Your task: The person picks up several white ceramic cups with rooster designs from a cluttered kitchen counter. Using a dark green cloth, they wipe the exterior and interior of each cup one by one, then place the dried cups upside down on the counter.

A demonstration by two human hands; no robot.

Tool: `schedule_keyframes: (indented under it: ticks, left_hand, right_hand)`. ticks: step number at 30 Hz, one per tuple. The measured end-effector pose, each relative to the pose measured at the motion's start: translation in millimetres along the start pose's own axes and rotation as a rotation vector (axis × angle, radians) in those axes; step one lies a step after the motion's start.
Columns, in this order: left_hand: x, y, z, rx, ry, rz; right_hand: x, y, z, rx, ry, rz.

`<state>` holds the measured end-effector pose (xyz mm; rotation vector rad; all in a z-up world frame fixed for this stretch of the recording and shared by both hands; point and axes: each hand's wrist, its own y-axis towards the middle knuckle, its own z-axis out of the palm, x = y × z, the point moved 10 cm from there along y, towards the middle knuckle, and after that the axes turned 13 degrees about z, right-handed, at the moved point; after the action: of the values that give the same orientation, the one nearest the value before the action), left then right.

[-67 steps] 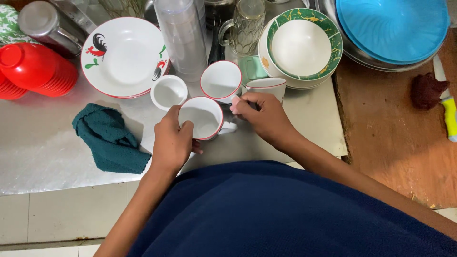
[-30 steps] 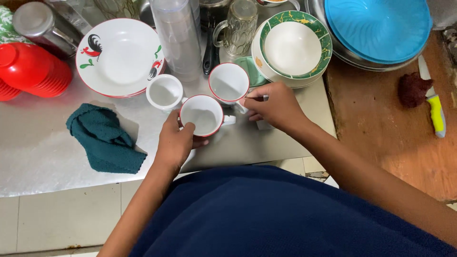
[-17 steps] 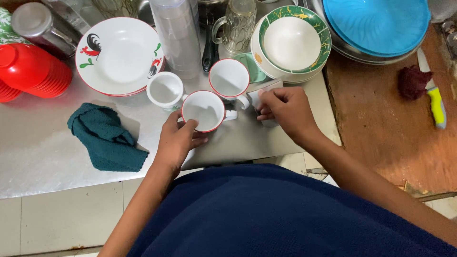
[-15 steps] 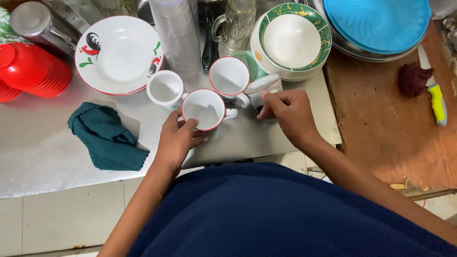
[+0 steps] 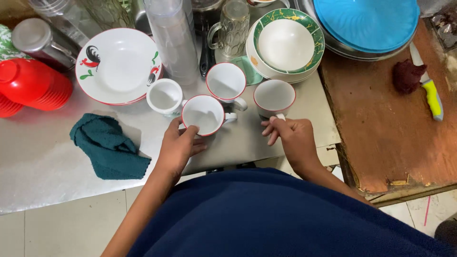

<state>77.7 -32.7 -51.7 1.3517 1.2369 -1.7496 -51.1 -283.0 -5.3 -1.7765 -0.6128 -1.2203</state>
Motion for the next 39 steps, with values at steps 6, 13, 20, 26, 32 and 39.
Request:
schedule_keyframes:
  ticks: [6,13,20,26,32,39]
  left_hand:
    - [5.3,1.9,0.4,-0.003,0.009,-0.032]
    - [0.3,-4.8,1.1,0.000,0.020,-0.031]
    - [-14.5,-11.8,-21.5,-0.134,0.095,0.027]
    - [-71.6,-2.5,-56.1,-0.228,0.674,0.637]
    - [-72.9,24.8,-49.5,-0.091,0.998,0.661]
    - [-76.2,25.6,-50.3,-0.049,1.052,0.691]
  right_hand:
    - [-35.7,-1.1,-11.5,0.015,-0.056,0.029]
    - [-20.6,14.4,-0.5,-0.014,-0.150,0.092]
    - [-10.9,18.0,-7.0,-0.032,-0.082,0.064]
    - [-29.8,26.0,-21.8,-0.086,0.106,-0.020]
    - [-1.8,9.9,-19.5,-0.221,-0.433,0.015]
    - [9.5,16.5,-20.0,-0.158,-0.664,0.061]
